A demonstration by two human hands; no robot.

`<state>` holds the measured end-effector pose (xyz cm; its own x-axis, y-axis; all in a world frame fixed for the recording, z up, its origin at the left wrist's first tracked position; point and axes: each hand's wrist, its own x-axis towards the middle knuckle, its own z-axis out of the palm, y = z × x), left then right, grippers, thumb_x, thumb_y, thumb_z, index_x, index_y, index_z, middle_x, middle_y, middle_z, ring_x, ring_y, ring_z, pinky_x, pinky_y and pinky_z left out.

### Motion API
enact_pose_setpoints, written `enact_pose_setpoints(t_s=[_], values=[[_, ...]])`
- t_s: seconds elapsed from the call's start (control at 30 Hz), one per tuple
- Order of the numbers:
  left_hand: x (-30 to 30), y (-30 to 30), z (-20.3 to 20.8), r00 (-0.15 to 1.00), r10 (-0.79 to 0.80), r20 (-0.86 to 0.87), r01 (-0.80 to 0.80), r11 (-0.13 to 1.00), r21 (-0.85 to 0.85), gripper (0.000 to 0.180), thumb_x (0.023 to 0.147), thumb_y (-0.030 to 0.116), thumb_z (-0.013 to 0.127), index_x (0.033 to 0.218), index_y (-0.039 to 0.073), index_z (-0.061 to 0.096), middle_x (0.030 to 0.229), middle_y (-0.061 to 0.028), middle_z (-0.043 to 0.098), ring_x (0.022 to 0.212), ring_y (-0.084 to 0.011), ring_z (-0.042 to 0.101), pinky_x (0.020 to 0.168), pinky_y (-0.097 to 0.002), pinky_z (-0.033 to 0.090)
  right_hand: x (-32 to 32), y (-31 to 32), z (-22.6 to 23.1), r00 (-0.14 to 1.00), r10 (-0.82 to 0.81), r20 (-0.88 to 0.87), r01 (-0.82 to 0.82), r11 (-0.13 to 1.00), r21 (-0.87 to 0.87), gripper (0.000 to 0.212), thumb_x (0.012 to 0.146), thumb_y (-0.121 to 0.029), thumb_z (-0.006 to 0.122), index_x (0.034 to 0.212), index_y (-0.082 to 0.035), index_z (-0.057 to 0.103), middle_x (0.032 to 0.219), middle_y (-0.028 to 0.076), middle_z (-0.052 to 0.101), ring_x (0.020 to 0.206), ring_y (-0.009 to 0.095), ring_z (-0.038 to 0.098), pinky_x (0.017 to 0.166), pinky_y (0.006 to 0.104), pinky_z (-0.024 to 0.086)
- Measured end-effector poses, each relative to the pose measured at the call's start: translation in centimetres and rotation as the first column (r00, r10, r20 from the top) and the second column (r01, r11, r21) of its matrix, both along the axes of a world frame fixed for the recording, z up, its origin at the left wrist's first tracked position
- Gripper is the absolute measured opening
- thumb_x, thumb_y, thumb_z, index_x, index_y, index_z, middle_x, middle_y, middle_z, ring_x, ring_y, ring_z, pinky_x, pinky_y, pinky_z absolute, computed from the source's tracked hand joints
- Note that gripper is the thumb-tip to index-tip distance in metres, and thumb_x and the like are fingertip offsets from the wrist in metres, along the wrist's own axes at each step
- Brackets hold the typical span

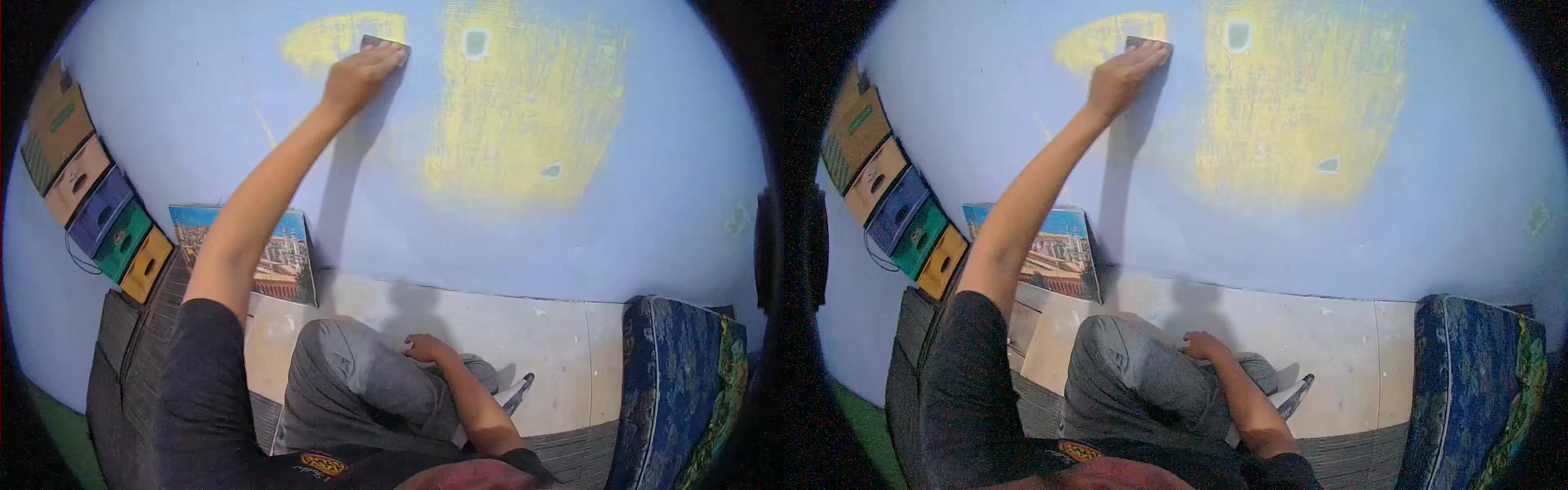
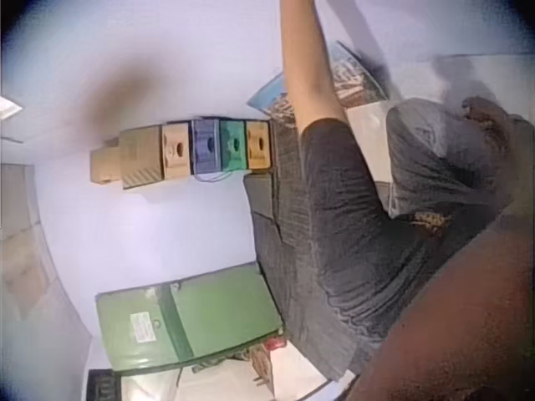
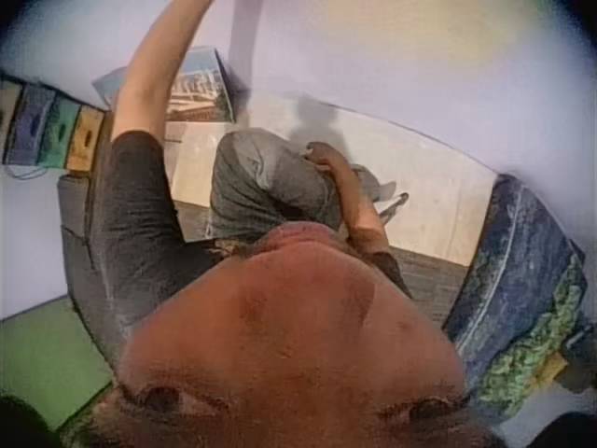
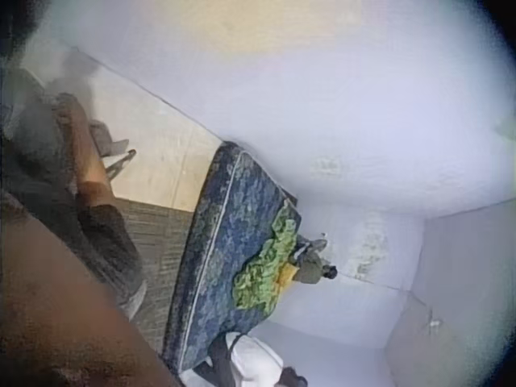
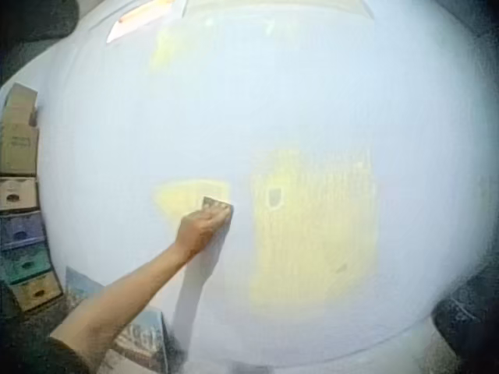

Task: The person sands a blue wall using a sanding block, focusing on areas with yellow filler or patches. The person moves the block repeatedly over the target areas and uses their hands to feel the texture of the wall surface between sanding intervals.

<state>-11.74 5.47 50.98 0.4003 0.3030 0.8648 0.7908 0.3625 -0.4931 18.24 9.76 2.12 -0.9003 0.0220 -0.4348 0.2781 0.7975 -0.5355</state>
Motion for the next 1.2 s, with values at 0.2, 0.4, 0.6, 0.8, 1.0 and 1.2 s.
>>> enact_pose_setpoints(t_s=[0.2,0.4,0.6,0.8,1.0,1.2], values=[[-1.5,-4.1,3.2,0.982,0.013,0.186,-0.041,0.988,0.146,0.039,0.081,0.008,0.064,0.119,0.017,0.065,0.116,-0.0039,0.068,0.101,-0.0223,0.067,0.083,-0.0326,0.057,0.2,0.4,1.5,1.0,-0.007,-0.018,0.008,0.999,0.031,0.061,0.088,-0.046,0.063,0.133,-0.006,0.053,0.117,0.018,0.066,0.111,0.035,0.06,0.098,0.0442,0.046],[-0.2,0.5,0.6,0.989,-0.011,0.146,-0.014,0.985,0.17,0.037,0.081,0.009,0.065,0.117,0.014,0.064,0.12,-0.0063,0.066,0.109,-0.0237,0.064,0.093,-0.0366,0.054,0.3,0.0,1.7,1.0,0.008,0.005,-0.008,1.0,0.019,0.063,0.089,-0.046,0.062,0.135,-0.005,0.05,0.118,0.017,0.065,0.113,0.034,0.06,0.099,0.0444,0.046],[0.0,0.3,0.1,0.998,-0.013,-0.063,0.007,0.995,-0.096,0.037,0.082,0.002,0.058,0.116,0.015,0.065,0.119,-0.0024,0.067,0.103,-0.0199,0.067,0.087,-0.0332,0.057,0.0,0.2,1.8,0.997,0.062,0.041,-0.063,0.998,0.009,0.063,0.089,-0.043,0.063,0.136,-0.004,0.049,0.122,0.019,0.063,0.113,0.034,0.059,0.098,0.0445,0.046],[-3.0,-3.3,3.1,0.994,0.049,0.096,-0.061,0.991,0.121,0.041,0.081,0.009,0.065,0.121,0.016,0.064,0.12,-0.006,0.066,0.103,-0.0226,0.067,0.088,-0.034,0.056,-0.2,0.1,2.8,0.999,0.026,0.026,-0.027,1.0,0.014,0.063,0.089,-0.044,0.063,0.136,-0.004,0.049,0.123,0.018,0.062,0.113,0.035,0.059,0.098,0.0453,0.046],[-0.8,2.1,1.2,0.997,0.038,0.069,-0.053,0.973,0.225,0.034,0.083,0.009,0.064,0.117,0.013,0.065,0.121,-0.0068,0.065,0.106,-0.0234,0.066,0.091,-0.0362,0.055,0.3,0.7,1.1,1.0,0.016,-0.021,-0.015,0.999,0.047,0.064,0.088,-0.046,0.064,0.135,-0.005,0.05,0.12,0.017,0.064,0.113,0.034,0.059,0.097,0.0441,0.046],[1.0,0.3,0.4,0.998,-0.064,-0.016,0.062,0.992,-0.109,0.038,0.083,0.001,0.056,0.116,0.017,0.066,0.117,-0.0037,0.068,0.097,-0.0218,0.069,0.08,-0.0341,0.058,0.0,0.2,2.0,0.996,0.043,0.073,-0.044,0.999,0.012,0.064,0.089,-0.047,0.062,0.137,-0.008,0.049,0.128,0.016,0.058,0.121,0.035,0.053,0.103,0.0456,0.041]])
